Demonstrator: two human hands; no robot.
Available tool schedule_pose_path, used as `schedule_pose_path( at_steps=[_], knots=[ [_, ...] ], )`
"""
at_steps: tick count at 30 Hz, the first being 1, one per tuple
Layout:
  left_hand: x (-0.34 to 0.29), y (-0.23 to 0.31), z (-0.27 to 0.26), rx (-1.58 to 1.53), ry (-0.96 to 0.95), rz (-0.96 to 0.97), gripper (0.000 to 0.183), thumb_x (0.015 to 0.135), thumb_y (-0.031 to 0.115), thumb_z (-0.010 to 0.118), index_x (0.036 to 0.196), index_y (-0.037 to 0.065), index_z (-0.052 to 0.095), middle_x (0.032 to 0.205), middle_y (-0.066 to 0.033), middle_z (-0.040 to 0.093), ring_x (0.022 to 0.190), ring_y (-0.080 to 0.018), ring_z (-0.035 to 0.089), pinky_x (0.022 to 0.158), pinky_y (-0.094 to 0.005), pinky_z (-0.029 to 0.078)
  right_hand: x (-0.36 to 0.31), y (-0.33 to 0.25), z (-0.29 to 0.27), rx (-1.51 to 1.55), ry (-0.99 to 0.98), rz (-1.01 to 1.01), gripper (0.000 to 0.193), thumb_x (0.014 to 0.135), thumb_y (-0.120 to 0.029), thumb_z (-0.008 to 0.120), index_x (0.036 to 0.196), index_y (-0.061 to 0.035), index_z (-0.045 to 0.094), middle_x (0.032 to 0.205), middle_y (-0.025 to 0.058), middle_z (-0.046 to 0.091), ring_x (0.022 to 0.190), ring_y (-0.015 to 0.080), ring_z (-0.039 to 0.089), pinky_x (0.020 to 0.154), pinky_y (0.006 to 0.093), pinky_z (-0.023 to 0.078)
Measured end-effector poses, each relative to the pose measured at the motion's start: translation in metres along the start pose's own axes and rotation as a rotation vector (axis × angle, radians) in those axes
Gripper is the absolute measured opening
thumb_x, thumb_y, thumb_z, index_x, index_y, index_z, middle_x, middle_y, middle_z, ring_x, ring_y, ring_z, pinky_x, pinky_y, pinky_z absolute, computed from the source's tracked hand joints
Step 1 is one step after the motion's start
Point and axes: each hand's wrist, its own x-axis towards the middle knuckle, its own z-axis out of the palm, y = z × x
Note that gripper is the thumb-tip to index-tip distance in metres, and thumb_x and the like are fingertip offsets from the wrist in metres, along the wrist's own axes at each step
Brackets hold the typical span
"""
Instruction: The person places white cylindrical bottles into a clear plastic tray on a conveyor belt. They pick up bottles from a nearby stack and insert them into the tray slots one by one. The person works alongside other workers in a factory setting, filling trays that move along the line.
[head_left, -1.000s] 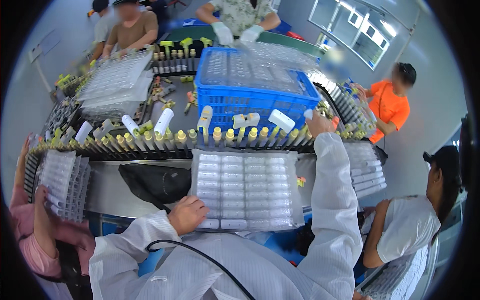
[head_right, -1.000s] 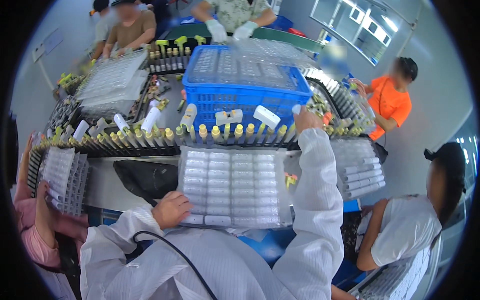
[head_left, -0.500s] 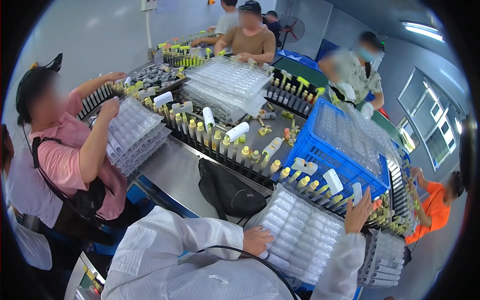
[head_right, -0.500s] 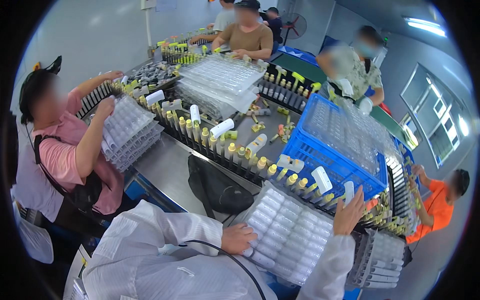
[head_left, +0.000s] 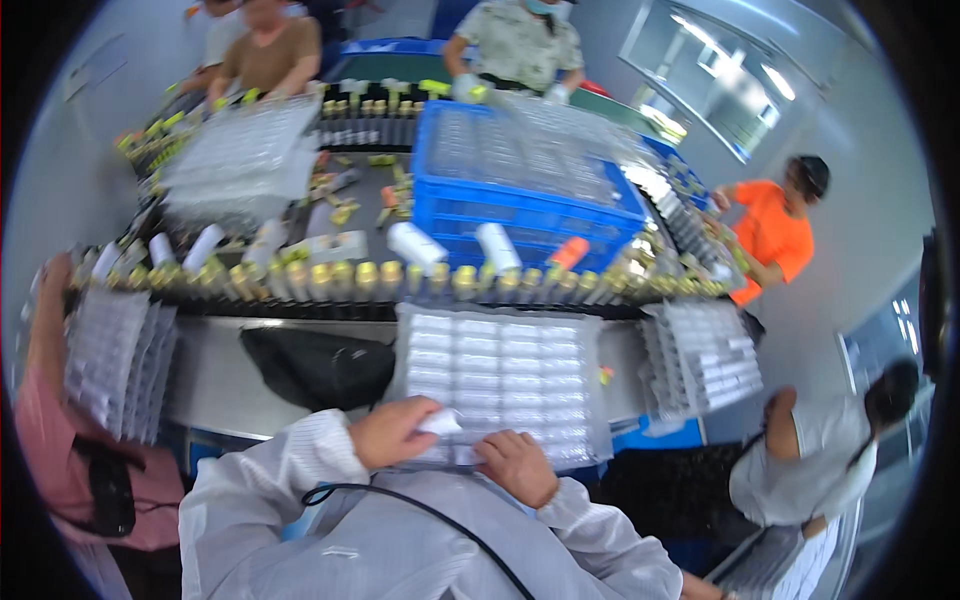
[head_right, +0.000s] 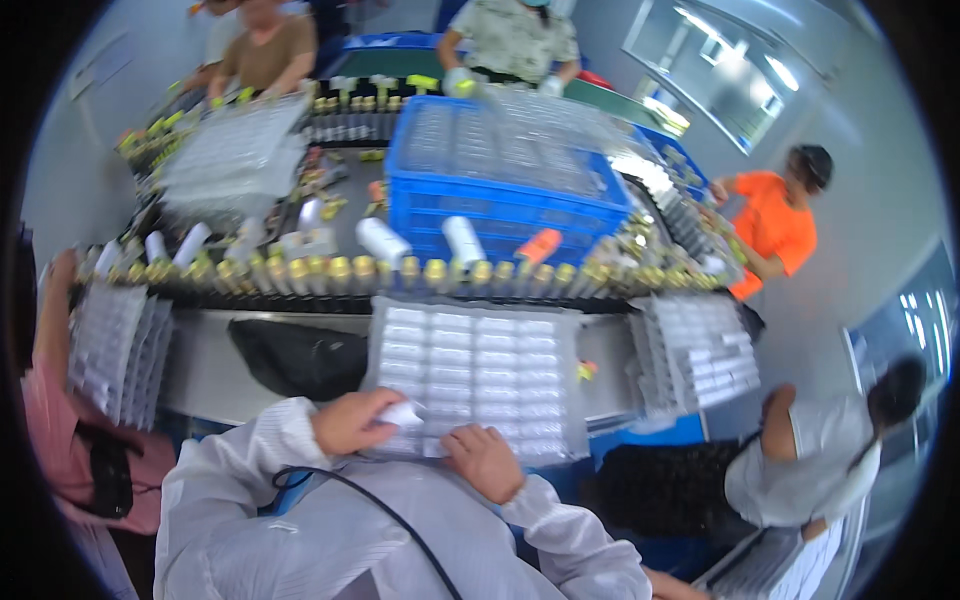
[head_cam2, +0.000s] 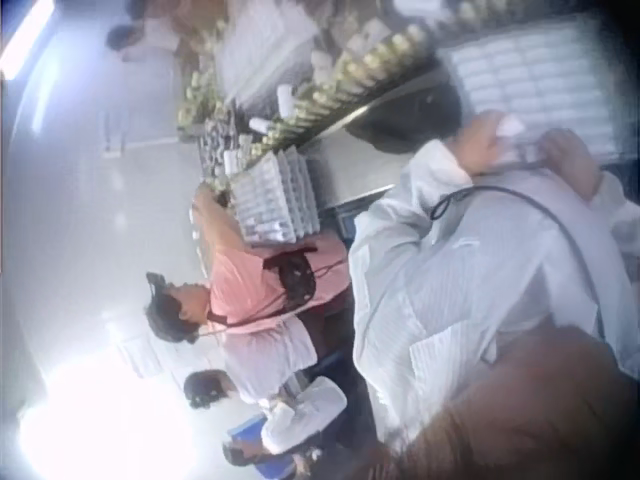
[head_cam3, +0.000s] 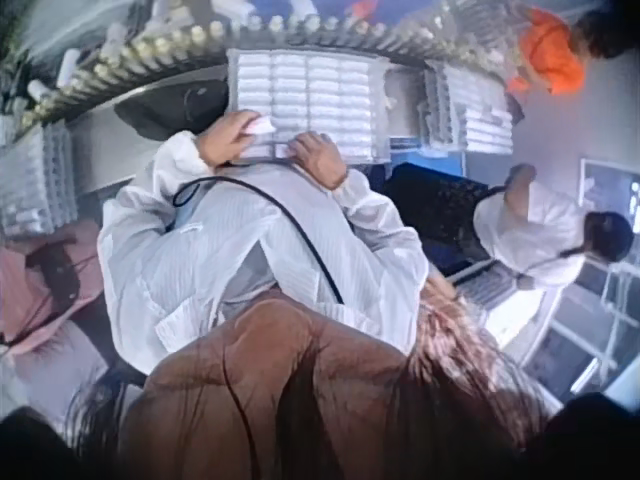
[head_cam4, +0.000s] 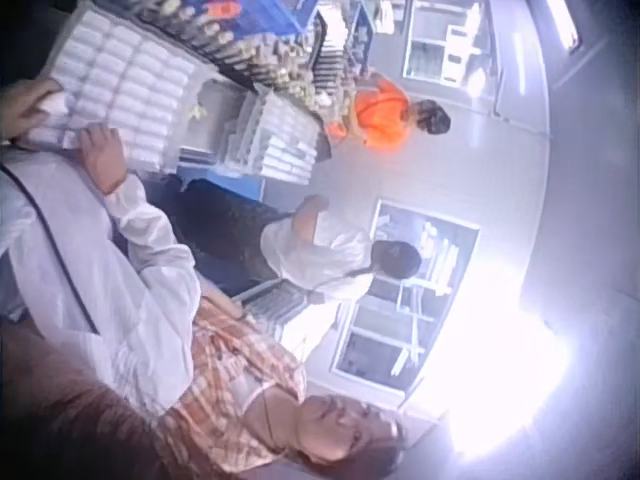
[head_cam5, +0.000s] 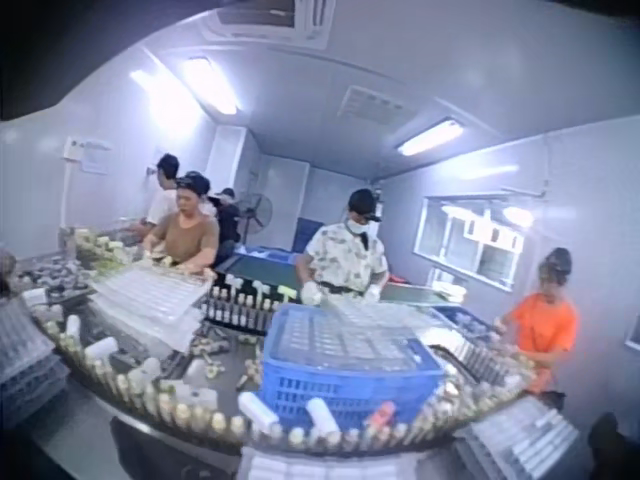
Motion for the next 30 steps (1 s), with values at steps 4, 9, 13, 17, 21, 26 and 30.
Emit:
schedule_pose_path(
  at_steps=[4, 9, 13, 17, 21, 26, 30],
  knots=[
    [0.023, -0.007, 0.005, -0.474, 0.109, -0.096, 0.028, 0.097, 0.014, 0.056, 0.120, -0.001, 0.052, 0.096, -0.0079, 0.067, 0.079, -0.0139, 0.065, 0.075, -0.0288, 0.052, 0.000, -0.007, 0.007, -0.180, -0.051, 0.062, 0.029, 0.079, -0.018, 0.059, 0.107, -0.0091, 0.060, 0.097, 0.0047, 0.054, 0.095, 0.0212, 0.055, 0.078, 0.0356, 0.045],
    [0.071, 0.001, 0.004, -0.636, 0.122, -0.172, 0.034, 0.100, 0.016, 0.050, 0.128, -0.002, 0.050, 0.097, -0.0081, 0.065, 0.079, -0.0122, 0.063, 0.074, -0.0276, 0.052, -0.004, 0.003, 0.011, -0.044, 0.000, 0.119, 0.027, 0.079, -0.017, 0.064, 0.104, -0.0088, 0.057, 0.100, 0.0065, 0.055, 0.098, 0.0234, 0.056, 0.082, 0.0367, 0.046],
    [0.113, 0.024, 0.005, -0.674, 0.146, -0.086, 0.037, 0.100, 0.017, 0.052, 0.132, -0.002, 0.047, 0.101, -0.0098, 0.065, 0.084, -0.0146, 0.065, 0.074, -0.0287, 0.054, -0.009, 0.010, -0.006, 0.349, 0.122, 0.315, 0.034, 0.085, -0.016, 0.067, 0.113, -0.0039, 0.052, 0.103, 0.0109, 0.061, 0.097, 0.0272, 0.061, 0.081, 0.0384, 0.050],
    [0.161, 0.053, 0.012, -0.690, 0.093, 0.000, 0.038, 0.100, 0.016, 0.050, 0.134, -0.001, 0.044, 0.111, -0.0125, 0.063, 0.094, -0.0197, 0.066, 0.078, -0.0315, 0.055, -0.020, 0.017, -0.036, 0.694, 0.324, 0.679, 0.034, 0.095, -0.017, 0.060, 0.121, 0.0007, 0.049, 0.100, 0.0134, 0.065, 0.088, 0.0227, 0.066, 0.078, 0.0355, 0.052],
    [0.224, 0.057, 0.025, -0.785, 0.292, -0.049, 0.038, 0.096, 0.018, 0.057, 0.128, -0.001, 0.049, 0.103, -0.0106, 0.066, 0.089, -0.0161, 0.067, 0.069, -0.0288, 0.055, -0.039, 0.032, -0.036, 1.172, 0.680, 0.728, 0.033, 0.100, -0.020, 0.051, 0.125, 0.0019, 0.049, 0.104, 0.0112, 0.065, 0.089, 0.0156, 0.062, 0.082, 0.0306, 0.050],
    [0.316, 0.025, 0.009, -0.148, 0.660, -0.090, 0.037, 0.094, 0.027, 0.059, 0.118, -0.001, 0.059, 0.087, -0.0087, 0.069, 0.074, -0.0152, 0.065, 0.064, -0.0307, 0.050, -0.053, 0.037, -0.035, 1.189, 0.752, 0.747, 0.034, 0.101, -0.020, 0.050, 0.127, 0.0018, 0.050, 0.104, 0.0109, 0.066, 0.089, 0.0168, 0.062, 0.083, 0.0303, 0.049],
    [0.329, 0.028, 0.001, 0.162, 0.733, -0.053, 0.040, 0.089, 0.030, 0.062, 0.119, 0.004, 0.058, 0.094, -0.0194, 0.069, 0.085, -0.0354, 0.068, 0.074, -0.0448, 0.052, -0.047, 0.039, -0.037, 1.103, 0.767, 0.751, 0.035, 0.100, -0.019, 0.050, 0.129, 0.0017, 0.050, 0.103, 0.0100, 0.067, 0.089, 0.0161, 0.063, 0.083, 0.0298, 0.048]
  ],
)
